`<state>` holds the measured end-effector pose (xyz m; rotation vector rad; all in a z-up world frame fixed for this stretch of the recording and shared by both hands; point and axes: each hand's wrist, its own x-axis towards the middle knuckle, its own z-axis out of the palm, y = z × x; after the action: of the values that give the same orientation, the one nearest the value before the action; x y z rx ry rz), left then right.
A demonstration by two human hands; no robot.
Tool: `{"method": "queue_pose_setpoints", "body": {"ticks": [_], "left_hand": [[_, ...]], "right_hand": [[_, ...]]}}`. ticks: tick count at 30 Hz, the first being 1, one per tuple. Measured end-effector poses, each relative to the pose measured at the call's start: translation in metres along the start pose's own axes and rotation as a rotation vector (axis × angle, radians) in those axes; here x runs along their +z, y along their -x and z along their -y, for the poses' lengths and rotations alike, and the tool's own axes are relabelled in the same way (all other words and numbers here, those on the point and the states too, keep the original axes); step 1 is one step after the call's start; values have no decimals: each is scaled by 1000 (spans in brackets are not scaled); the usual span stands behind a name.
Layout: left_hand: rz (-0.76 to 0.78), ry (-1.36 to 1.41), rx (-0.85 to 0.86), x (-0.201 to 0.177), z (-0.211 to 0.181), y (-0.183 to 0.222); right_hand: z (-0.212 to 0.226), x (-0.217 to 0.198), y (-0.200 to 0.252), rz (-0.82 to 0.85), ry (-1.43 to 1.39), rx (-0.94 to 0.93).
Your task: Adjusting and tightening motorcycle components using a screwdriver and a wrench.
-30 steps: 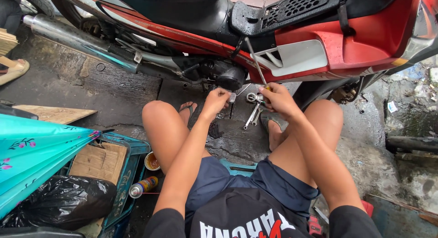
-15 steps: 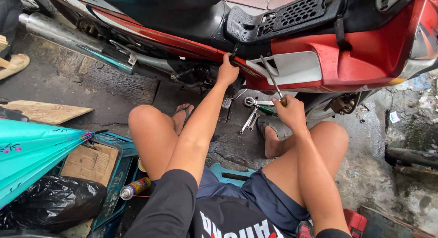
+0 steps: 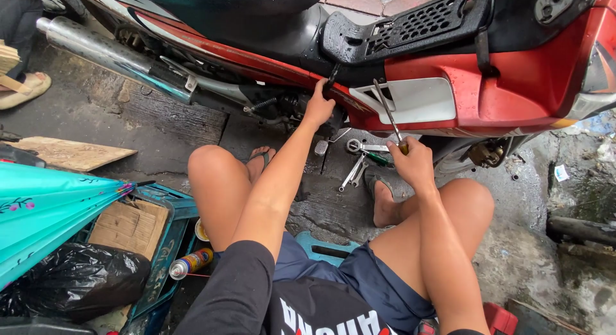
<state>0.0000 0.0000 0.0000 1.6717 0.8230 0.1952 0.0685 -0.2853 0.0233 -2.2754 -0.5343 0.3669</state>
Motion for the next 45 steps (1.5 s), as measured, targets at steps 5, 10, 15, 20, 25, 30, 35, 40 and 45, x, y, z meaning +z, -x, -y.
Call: {"method": "queue_pose_setpoints", "body": {"ticks": [5, 10, 15, 20, 25, 30, 35, 40, 45], "left_hand": [[-225, -67, 150, 8, 9, -24], [-303, -55, 297, 14, -22, -22], [-206, 67, 148, 25, -17, -59], [-210, 117, 84, 28, -13, -83], [-441, 153, 69, 21, -17, -109], [-309, 308, -176, -13, -90, -58], [-302, -7, -151, -20, -80, -86], [-355, -135, -193, -20, -79, -99], [-363, -232, -239, -20, -78, -111]], "right_hand": [[3, 2, 1, 8, 10, -4], [2, 1, 1, -7, 3, -27], [-3, 3, -3, -12, -4, -8], [-6, 2, -2, -4, -5, -10], [11, -7, 5, -28, -15, -20], [40, -25, 16, 101, 24, 40], [40, -26, 12, 108, 16, 69], [43, -25, 10, 106, 35, 57], [41, -22, 6, 122, 50, 63]]}}
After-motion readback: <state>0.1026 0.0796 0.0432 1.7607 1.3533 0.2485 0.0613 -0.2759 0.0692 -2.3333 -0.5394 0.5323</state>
